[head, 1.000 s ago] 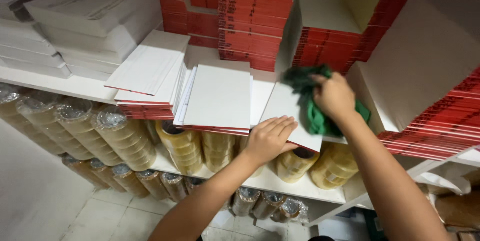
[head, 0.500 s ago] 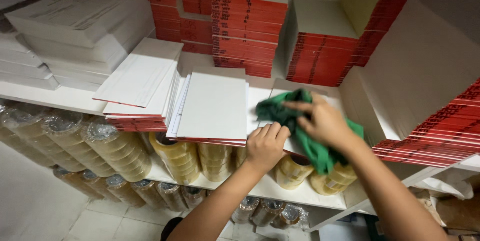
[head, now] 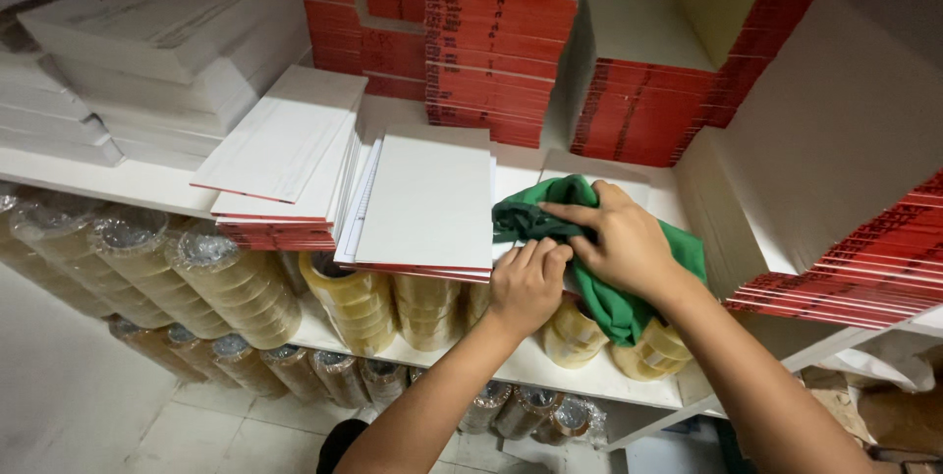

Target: The person wipes individual paper cards and sheets with a green cloth while moving them across a storage shelf.

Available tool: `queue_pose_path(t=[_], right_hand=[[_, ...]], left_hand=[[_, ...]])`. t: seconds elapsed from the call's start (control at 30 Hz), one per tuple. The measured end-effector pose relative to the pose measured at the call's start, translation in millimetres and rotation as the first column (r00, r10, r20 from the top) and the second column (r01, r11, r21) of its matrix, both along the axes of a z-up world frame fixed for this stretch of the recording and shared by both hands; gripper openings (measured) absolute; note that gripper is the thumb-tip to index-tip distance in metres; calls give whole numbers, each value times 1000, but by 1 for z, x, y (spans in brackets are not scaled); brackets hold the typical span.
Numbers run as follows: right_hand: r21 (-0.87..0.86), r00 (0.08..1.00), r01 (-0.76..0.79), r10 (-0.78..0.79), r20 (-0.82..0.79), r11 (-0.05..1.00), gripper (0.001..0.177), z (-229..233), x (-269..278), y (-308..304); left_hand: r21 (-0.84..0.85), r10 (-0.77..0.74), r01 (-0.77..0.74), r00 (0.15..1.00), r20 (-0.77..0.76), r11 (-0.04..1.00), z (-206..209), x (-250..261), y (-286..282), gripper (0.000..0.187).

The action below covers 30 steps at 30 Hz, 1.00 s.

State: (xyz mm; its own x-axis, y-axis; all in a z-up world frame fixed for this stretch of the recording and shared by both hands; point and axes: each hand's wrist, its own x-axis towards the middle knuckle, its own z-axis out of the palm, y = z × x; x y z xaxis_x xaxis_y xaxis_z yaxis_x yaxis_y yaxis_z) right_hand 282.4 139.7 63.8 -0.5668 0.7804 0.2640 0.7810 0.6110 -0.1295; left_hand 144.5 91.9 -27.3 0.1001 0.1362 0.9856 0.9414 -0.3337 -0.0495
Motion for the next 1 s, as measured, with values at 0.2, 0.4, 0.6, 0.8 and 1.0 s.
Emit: queue_pose_path(t=[0.2,0.4,0.6,0.8,1.0], right_hand=[[175,992,115,-122,29,978,48,4,1,66],[239,984,162,-174,31,957,44,1,6,81],[102,995,-105,104,11,989,50,1,2,-14],[177,945,301,-318,75,937,37,-2,27,-7],[165,875,456,-406,-265,875,49,-26,52,26]], left_hand=[[-24,6,-6,1000,2,1000,-4,0,6,20],[-11,-2,2,1000,2,1000,-9,0,5,16],[98,9,-9,1000,0,995,-27,-1,13,39],[70,-37,37,999,3,997,-17,0,-1,64],[-54,187,-190,981,-56,980,-14,8,-1,37]])
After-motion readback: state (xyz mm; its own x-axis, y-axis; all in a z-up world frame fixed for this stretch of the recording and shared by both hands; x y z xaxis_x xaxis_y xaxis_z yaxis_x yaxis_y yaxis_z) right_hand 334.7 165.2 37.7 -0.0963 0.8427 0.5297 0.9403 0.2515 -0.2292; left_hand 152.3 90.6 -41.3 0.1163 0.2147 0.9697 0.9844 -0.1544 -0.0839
